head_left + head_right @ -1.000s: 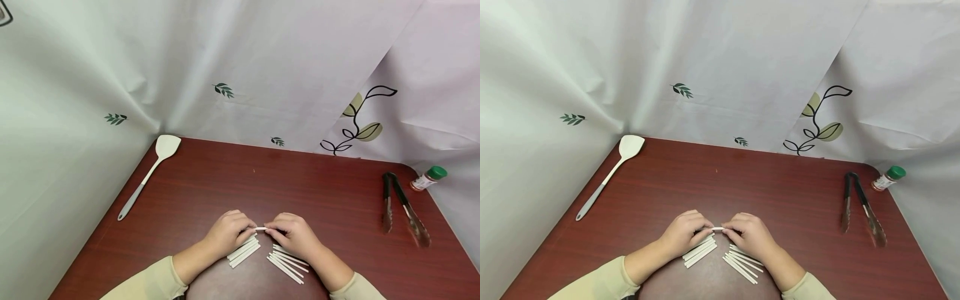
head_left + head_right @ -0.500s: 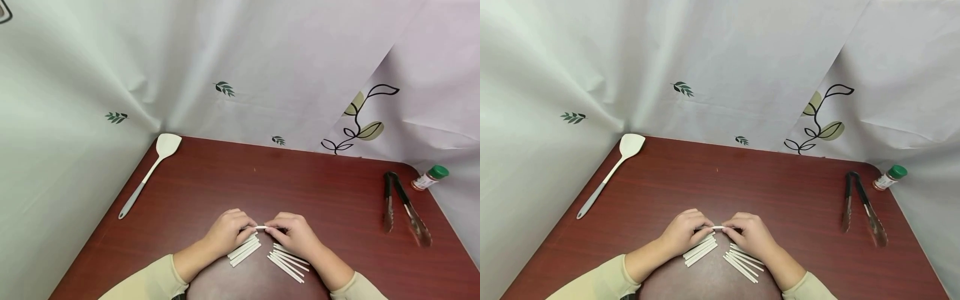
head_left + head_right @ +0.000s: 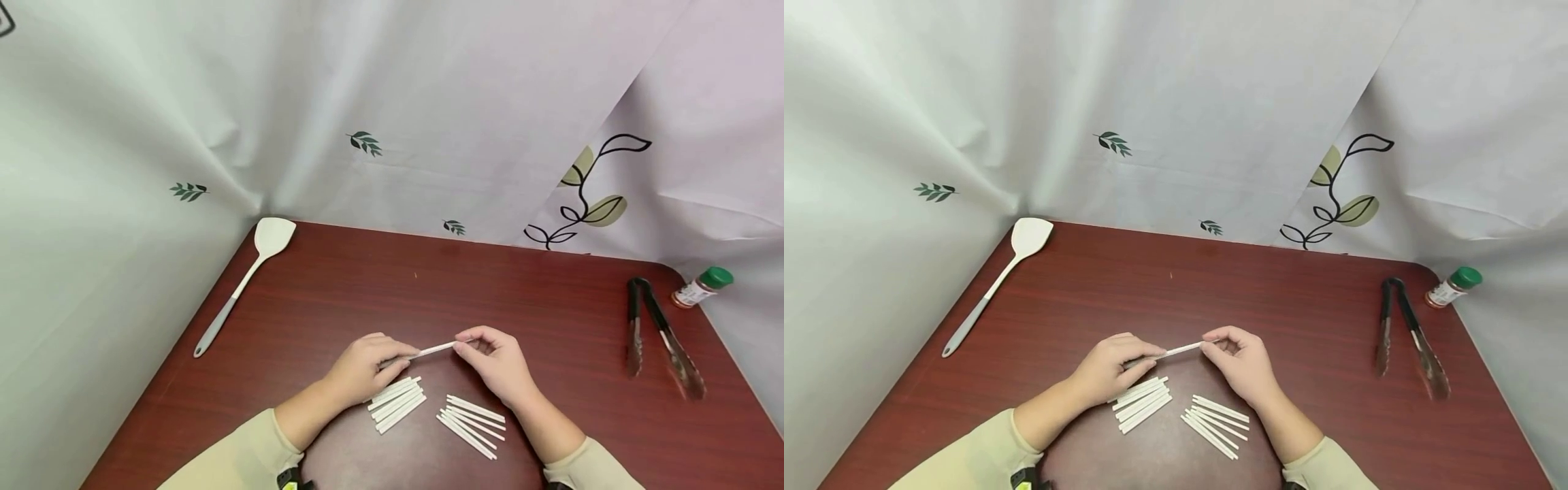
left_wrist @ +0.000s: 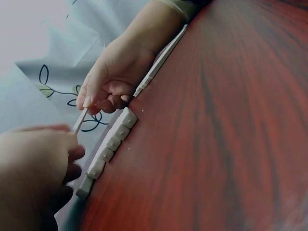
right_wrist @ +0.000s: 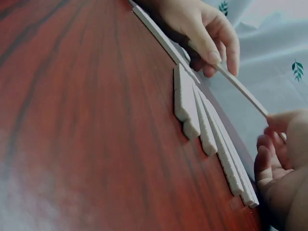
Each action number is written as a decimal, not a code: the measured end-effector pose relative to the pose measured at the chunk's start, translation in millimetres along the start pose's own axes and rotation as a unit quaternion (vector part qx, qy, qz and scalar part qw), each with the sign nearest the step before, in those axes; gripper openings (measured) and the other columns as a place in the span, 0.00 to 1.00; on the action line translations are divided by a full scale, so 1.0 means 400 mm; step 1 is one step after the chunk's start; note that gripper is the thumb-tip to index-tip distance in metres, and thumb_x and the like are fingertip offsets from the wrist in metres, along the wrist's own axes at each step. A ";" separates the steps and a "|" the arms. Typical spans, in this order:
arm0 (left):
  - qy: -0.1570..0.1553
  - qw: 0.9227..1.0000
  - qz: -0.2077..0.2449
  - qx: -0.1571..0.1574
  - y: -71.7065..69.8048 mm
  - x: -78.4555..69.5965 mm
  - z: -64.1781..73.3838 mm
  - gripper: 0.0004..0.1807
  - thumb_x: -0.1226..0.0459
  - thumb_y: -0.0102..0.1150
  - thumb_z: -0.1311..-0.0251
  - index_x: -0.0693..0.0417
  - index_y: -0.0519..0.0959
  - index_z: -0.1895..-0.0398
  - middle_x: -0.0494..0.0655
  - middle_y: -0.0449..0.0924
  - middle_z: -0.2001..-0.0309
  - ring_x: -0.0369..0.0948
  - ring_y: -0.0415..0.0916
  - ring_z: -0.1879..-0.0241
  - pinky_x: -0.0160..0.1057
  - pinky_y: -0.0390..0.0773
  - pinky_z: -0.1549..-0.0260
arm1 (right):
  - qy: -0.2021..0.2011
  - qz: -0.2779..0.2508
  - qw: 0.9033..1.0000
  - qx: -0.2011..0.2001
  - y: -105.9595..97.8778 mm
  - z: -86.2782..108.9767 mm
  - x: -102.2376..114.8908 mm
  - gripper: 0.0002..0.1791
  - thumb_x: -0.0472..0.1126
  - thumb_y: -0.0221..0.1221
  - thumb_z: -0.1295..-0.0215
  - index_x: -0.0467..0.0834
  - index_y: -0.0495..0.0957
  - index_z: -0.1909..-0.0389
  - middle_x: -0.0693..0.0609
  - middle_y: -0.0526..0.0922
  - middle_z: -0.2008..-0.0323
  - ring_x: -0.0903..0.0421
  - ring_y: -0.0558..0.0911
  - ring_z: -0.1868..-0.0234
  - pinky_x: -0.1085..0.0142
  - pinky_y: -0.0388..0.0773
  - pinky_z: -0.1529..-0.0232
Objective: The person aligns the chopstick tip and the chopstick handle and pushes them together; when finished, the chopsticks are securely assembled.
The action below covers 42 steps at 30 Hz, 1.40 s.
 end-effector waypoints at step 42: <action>-0.070 0.997 0.010 0.042 0.008 0.055 0.001 0.23 0.56 0.86 0.50 0.53 0.91 0.51 0.41 0.89 0.49 0.41 0.81 0.48 0.40 0.78 0.45 | 0.046 0.363 0.911 0.192 0.175 -0.249 0.038 0.49 0.59 0.80 0.50 0.46 0.75 0.27 0.39 0.73 0.37 0.38 0.69 0.40 0.45 0.65 0.50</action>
Point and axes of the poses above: each hand's wrist, its own z-axis away from the middle knuckle, its own y-axis out of the palm, x = y × z, the point moved 7 cm from there along -z, towards the middle knuckle
